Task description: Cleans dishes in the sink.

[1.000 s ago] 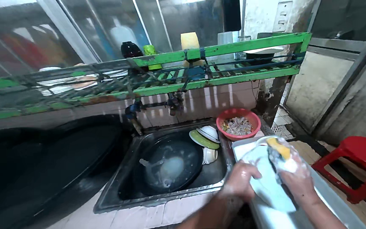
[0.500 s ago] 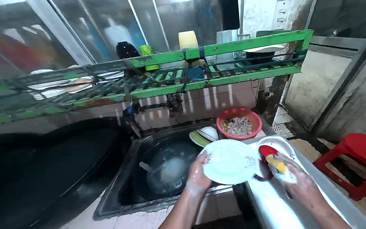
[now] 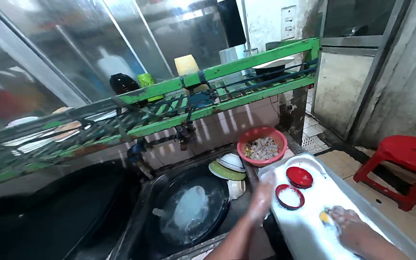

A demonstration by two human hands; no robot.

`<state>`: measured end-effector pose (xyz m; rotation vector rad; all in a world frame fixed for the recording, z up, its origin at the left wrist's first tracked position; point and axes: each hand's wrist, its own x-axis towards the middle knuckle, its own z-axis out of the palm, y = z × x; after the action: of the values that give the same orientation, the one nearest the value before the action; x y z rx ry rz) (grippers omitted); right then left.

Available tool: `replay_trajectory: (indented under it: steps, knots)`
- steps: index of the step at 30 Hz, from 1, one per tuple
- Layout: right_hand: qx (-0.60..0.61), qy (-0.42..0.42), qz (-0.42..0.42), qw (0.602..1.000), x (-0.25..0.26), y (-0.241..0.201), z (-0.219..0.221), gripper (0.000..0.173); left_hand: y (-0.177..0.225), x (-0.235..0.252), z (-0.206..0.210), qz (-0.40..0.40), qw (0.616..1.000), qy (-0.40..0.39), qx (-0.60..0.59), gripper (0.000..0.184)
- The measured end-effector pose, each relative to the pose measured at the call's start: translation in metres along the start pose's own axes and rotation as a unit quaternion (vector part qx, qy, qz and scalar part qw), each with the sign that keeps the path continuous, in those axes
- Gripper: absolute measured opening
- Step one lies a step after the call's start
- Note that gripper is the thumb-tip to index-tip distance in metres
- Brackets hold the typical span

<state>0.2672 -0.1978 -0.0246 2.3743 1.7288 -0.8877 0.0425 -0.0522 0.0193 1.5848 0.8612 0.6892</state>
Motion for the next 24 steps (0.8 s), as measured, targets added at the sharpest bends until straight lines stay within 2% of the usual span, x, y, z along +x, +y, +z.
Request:
replay_trajectory:
  steps: [1,3,4,5,6,7,8,10,12,13,14,15,16,18,20,22,24]
  knots:
    - [0.005,0.000,0.004,1.000,0.002,0.000,0.000,0.068,0.009,0.009,0.020,-0.007,0.986,-0.092,0.138,0.049]
    - [0.029,0.014,0.007,0.999,0.002,0.001,-0.003,0.069,0.008,0.022,0.052,-0.040,0.890,-0.216,0.400,0.048]
    - [0.057,0.020,0.012,0.998,0.001,0.000,-0.007,0.070,0.007,0.022,0.063,-0.061,0.842,-0.248,0.475,0.045]
    - [0.097,0.026,0.027,0.995,0.001,0.000,-0.012,0.072,0.008,0.020,0.071,-0.080,0.817,-0.261,0.508,0.043]
    - [0.146,0.043,0.043,0.987,0.001,0.001,-0.016,0.073,0.009,0.018,0.075,-0.100,0.813,-0.265,0.508,0.041]
    - [0.198,0.069,0.054,0.976,0.000,0.003,-0.020,0.071,0.008,0.017,0.078,-0.117,0.829,-0.258,0.482,0.040]
    - [0.249,0.102,0.061,0.961,-0.004,0.003,-0.025,0.069,0.005,0.018,0.078,-0.133,0.866,-0.237,0.420,0.042]
    - [0.336,0.198,0.055,0.919,-0.016,-0.005,-0.032,0.068,0.003,0.014,0.078,-0.164,0.957,-0.150,0.187,0.042]
    - [0.364,0.328,-0.011,0.872,-0.028,-0.024,-0.025,0.069,0.011,0.000,0.087,-0.164,0.982,-0.092,-0.023,0.031]
    - [0.365,0.377,-0.057,0.850,-0.031,-0.036,-0.018,0.070,0.017,-0.012,0.093,-0.135,0.985,-0.082,-0.069,0.030]
    - [0.365,0.411,-0.100,0.830,-0.032,-0.046,-0.011,0.070,0.021,-0.027,0.099,-0.084,0.991,-0.072,-0.074,0.028]
    - [0.386,0.402,-0.113,0.823,-0.033,-0.050,-0.013,0.071,0.023,-0.041,0.102,-0.039,0.996,-0.067,-0.052,0.033]
    - [0.427,0.347,-0.087,0.830,-0.033,-0.049,-0.025,0.069,0.026,-0.049,0.103,-0.019,0.997,-0.069,-0.019,0.036]
    - [0.515,0.213,-0.008,0.830,-0.015,-0.035,-0.054,0.055,0.039,-0.055,0.101,-0.041,0.993,-0.105,0.037,0.041]
    - [0.547,0.156,0.019,0.822,-0.003,-0.030,-0.066,0.046,0.046,-0.060,0.099,-0.032,0.993,-0.108,0.037,0.039]
    - [0.493,0.204,-0.023,0.846,-0.019,-0.048,-0.063,0.054,0.042,-0.056,0.091,-0.013,0.997,-0.080,0.008,0.035]
    - [0.405,0.279,-0.099,0.865,-0.039,-0.069,-0.044,0.068,0.036,-0.053,0.079,-0.005,0.998,-0.066,0.008,0.028]
